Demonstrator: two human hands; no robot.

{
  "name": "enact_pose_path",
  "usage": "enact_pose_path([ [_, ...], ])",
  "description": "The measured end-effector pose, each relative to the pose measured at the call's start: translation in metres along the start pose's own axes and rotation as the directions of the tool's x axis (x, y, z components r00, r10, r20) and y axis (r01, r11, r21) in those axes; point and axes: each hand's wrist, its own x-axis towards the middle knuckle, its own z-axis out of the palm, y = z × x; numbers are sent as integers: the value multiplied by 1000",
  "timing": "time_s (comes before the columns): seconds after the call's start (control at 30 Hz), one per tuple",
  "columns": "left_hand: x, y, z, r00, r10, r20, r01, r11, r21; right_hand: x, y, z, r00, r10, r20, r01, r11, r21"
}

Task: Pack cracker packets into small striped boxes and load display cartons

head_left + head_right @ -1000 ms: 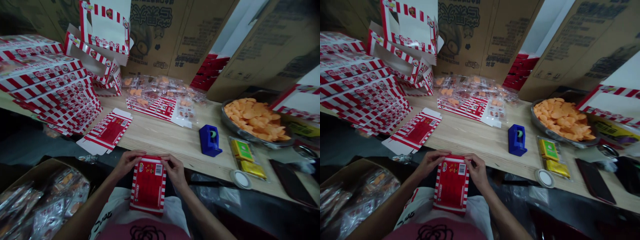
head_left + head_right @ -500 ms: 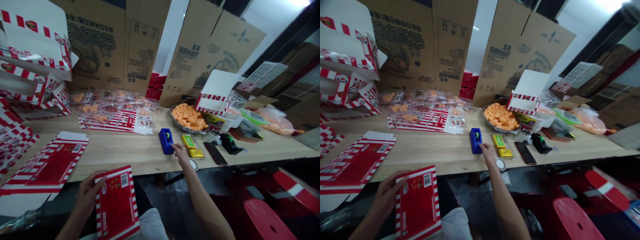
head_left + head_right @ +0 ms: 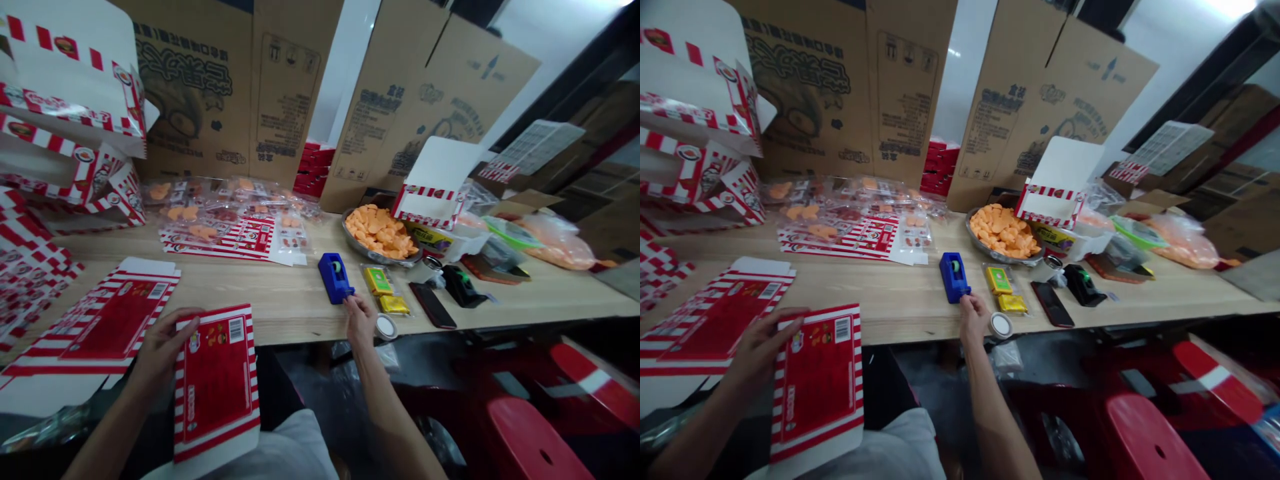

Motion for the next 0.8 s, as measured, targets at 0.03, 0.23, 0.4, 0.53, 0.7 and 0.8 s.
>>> enact_pose_path([
  [0.03, 4, 4, 0, 999, 39, 23, -40, 998, 38, -3, 3, -1, 999, 18, -27, -18, 1000, 19],
  [0.23, 25, 24, 10, 952, 61, 298, -113, 981, 159, -17, -3, 6, 989, 141, -34, -135, 982, 134],
  [0.4, 32, 20, 21, 835, -38, 549, -90, 975, 204, -59, -66, 43, 727, 77, 682, -89, 996, -18],
  [0.53, 30, 18, 32, 781, -70, 621, -94, 969, 227, -85, -105, 96, 161, -26, 987, 244, 970, -14],
  [0.7, 24, 22, 29, 788, -12, 615, -155, 964, 217, -92, -99, 131, 240, 10, 971, 365, 925, -100],
  [0.8, 18, 28, 23, 757, 8, 654, -182, 963, 200, -95, -90, 135, 197, 154, 968, 182, 965, -190],
])
